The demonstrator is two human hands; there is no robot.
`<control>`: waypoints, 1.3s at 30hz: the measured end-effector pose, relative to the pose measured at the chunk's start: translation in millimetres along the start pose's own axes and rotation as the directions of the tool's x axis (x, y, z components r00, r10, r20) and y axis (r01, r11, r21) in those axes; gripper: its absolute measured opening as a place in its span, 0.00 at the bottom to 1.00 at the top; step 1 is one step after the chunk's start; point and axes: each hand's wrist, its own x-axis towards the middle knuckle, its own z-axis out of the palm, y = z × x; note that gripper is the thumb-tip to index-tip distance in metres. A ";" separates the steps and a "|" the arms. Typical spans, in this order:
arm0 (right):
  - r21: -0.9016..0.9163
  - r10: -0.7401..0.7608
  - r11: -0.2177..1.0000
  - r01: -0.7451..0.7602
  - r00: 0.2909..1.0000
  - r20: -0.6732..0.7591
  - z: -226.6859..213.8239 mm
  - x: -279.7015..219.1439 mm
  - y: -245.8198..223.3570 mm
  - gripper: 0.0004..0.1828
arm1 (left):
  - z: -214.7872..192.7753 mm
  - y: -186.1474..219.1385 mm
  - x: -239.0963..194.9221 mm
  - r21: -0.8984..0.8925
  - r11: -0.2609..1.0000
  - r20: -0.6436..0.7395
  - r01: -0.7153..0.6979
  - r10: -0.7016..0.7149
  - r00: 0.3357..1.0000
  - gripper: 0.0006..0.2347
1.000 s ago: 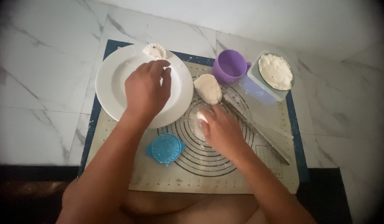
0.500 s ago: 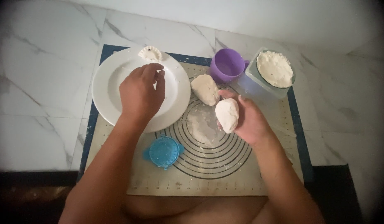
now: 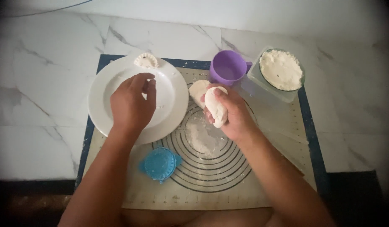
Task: A person is sitting on the floor, cutting dough with a knife and using a plastic mold to shape individual pastries on a silicone mat.
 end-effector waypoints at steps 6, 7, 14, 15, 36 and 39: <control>0.293 0.050 0.954 -0.062 0.998 0.049 5.8 -9.8 -15.3 0.19 | 12.7 -14.2 -4.3 0.024 0.998 -0.018 -0.061 0.061 0.998 0.05; 0.297 0.049 0.953 -0.060 0.998 0.044 -3.7 -3.7 -11.7 0.19 | 12.0 -13.2 -3.9 0.021 0.998 -0.014 -0.065 0.065 0.998 0.05; 0.364 -0.026 0.930 0.042 0.998 -0.050 -19.4 -4.6 -10.5 0.20 | 7.7 -4.6 -3.3 -0.002 0.999 0.026 -0.041 0.041 0.999 0.05; 0.408 -0.013 0.912 0.029 0.999 -0.042 -18.2 -3.1 -11.5 0.20 | 6.6 -3.0 -3.0 -0.012 0.999 0.030 -0.035 0.035 0.999 0.05; 0.053 -0.149 0.986 0.157 0.980 -0.131 10.0 -18.8 -19.1 0.07 | 3.8 -0.3 -1.2 -0.045 0.999 0.036 -0.019 0.021 0.999 0.04; 0.056 -0.025 0.998 0.031 0.993 -0.112 4.9 -16.3 -20.5 0.04 | 4.6 -1.3 -1.8 -0.075 0.997 0.027 -0.033 0.035 0.999 0.06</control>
